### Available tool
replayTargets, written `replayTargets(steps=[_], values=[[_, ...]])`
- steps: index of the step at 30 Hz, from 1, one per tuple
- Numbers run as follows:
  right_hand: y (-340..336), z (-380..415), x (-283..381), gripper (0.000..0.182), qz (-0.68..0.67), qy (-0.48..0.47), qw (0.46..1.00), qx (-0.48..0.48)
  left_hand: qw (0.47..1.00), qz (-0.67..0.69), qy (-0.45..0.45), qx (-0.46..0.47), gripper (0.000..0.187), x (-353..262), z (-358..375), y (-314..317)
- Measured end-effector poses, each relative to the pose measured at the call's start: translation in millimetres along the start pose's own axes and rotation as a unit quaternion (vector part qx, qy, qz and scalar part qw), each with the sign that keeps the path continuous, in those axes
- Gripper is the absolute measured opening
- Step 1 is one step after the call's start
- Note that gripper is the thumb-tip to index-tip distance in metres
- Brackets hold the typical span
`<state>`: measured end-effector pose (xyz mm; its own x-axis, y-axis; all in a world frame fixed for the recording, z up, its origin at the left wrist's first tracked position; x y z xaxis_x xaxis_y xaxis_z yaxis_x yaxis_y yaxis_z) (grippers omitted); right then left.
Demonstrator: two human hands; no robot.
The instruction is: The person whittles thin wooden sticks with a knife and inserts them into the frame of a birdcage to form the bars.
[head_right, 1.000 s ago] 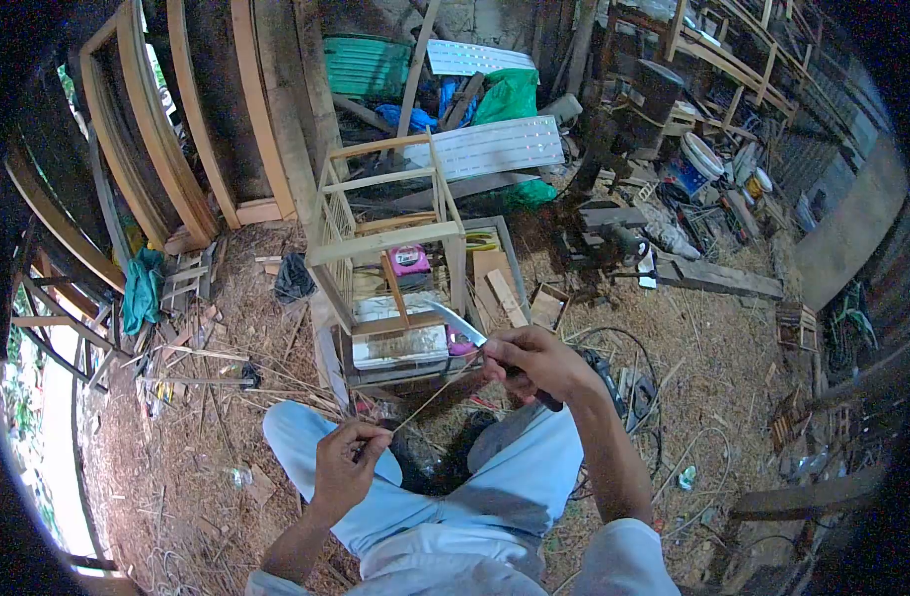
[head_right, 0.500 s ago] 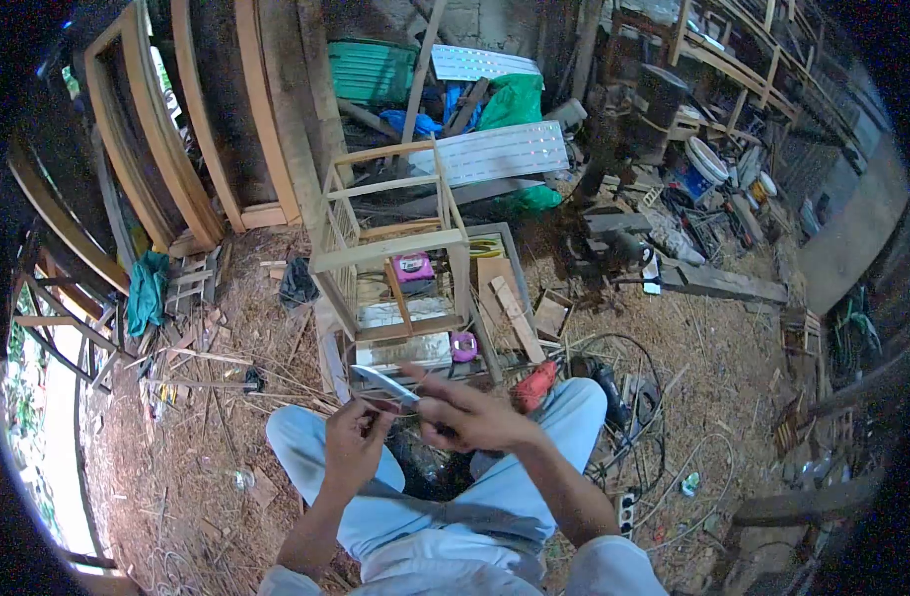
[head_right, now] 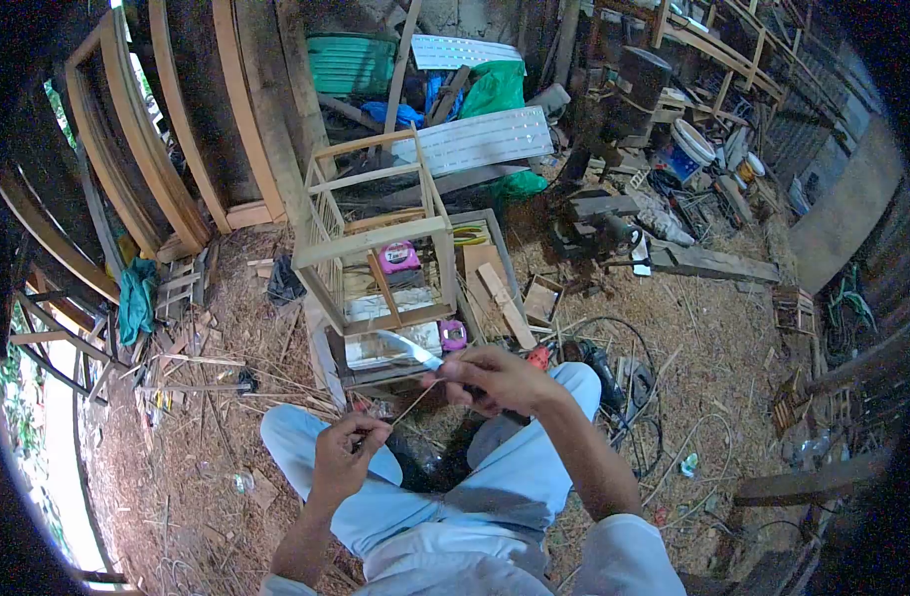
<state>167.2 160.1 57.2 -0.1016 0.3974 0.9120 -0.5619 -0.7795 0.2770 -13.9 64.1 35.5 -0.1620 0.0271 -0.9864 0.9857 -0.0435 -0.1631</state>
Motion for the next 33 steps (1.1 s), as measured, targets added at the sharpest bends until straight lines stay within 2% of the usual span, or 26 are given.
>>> replayTargets(steps=[2,4,8,9,11,12,13,14,15,16,17,19,20,22,23,25,26,27,28,29,30,31,32,33], values=[[-9,5,5,0.038,0.020,-0.005,1.000,-0.005,1.000,0.005,-0.004,0.008,0.009,1,-1,-3],[-22,8,10,0.039,0.041,-0.013,0.999,-0.008,0.997,-0.064,-0.019,0.027,0.007,-6,-1,-6],[-61,22,15,0.033,0.000,-0.047,0.993,-0.109,0.995,-0.092,0.031,0.017,0.007,-12,2,-22],[-77,27,15,0.033,0.002,-0.049,0.993,-0.105,0.994,-0.102,0.028,0.009,0.006,-12,4,-27],[-141,62,29,0.029,-0.048,-0.163,0.924,-0.341,0.993,-0.112,0.026,-0.004,0.006,-9,5,-40],[-137,59,32,0.029,-0.047,-0.167,0.926,-0.336,0.987,-0.156,0.038,-0.017,0.006,-10,2,-53],[-131,58,36,0.028,0.031,-0.153,0.922,-0.353,0.978,-0.200,0.049,-0.033,0.007,-14,1,-60],[-123,59,39,0.028,0.109,-0.139,0.912,-0.370,0.983,-0.176,0.039,-0.031,0.008,-14,-4,-61],[-100,46,47,0.022,0.146,-0.163,0.925,-0.310,0.983,-0.175,0.040,-0.035,0.008,-20,-11,-61],[-97,31,46,0.015,0.329,-0.278,0.849,-0.305,0.973,-0.223,0.054,-0.024,0.007,-29,-21,-58],[-61,26,62,0.015,0.334,-0.265,0.856,-0.292,0.960,-0.272,0.066,-0.012,0.007,-38,-29,-55],[-19,19,81,0.017,0.479,-0.274,0.793,-0.256,0.953,-0.286,0.099,-0.017,0.008,-55,-36,-54],[-17,17,80,0.017,0.477,-0.279,0.794,-0.253,0.946,-0.306,0.103,-0.027,0.007,-62,-38,-58],[-22,6,66,0.012,0.492,-0.169,0.820,-0.240,0.935,-0.342,0.085,-0.036,0.006,-77,-40,-71],[-20,6,66,0.012,0.492,-0.173,0.821,-0.233,0.934,-0.344,0.081,-0.043,0.006,-79,-43,-80],[-16,5,57,0.015,0.457,-0.130,0.853,-0.214,0.875,-0.442,0.187,-0.067,0.005,-96,-43,-90],[-10,4,58,0.016,0.443,-0.190,0.849,-0.216,0.875,-0.443,0.181,-0.073,0.005,-102,-43,-93],[-7,-3,48,0.016,0.444,-0.190,0.850,-0.210,0.821,-0.508,0.210,-0.155,0.007,-123,-38,-93],[-14,-10,33,0.017,0.328,-0.195,0.896,-0.228,0.754,-0.566,0.237,-0.233,0.009,-138,-32,-88],[-19,-16,15,0.018,0.206,-0.197,0.927,-0.244,0.754,-0.565,0.238,-0.234,0.009,-134,-33,-82],[-18,-23,1,0.016,0.150,-0.198,0.933,-0.261,0.752,-0.510,0.245,-0.338,0.014,-130,-25,-85],[-9,-24,2,0.016,0.152,-0.201,0.931,-0.262,0.738,-0.448,0.250,-0.438,0.018,-124,-13,-86],[-2,-27,-5,0.019,0.060,-0.173,0.951,-0.250,0.785,-0.380,0.239,-0.426,0.021,-113,-13,-78],[5,-31,-15,0.021,-0.034,-0.141,0.961,-0.235,0.867,-0.262,0.208,-0.370,0.019,-98,-23,-66]])
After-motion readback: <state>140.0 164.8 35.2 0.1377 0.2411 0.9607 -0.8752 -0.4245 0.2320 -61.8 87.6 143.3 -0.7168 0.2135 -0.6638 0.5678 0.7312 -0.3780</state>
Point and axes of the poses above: each hand's wrist, its own z-axis away from the middle knuckle, its own y-axis out of the palm, x = y × z, the point moved 7 cm from there along -z, towards the middle knuckle, and after that the axes turned 8 degrees about x, right-handed, at the moved point
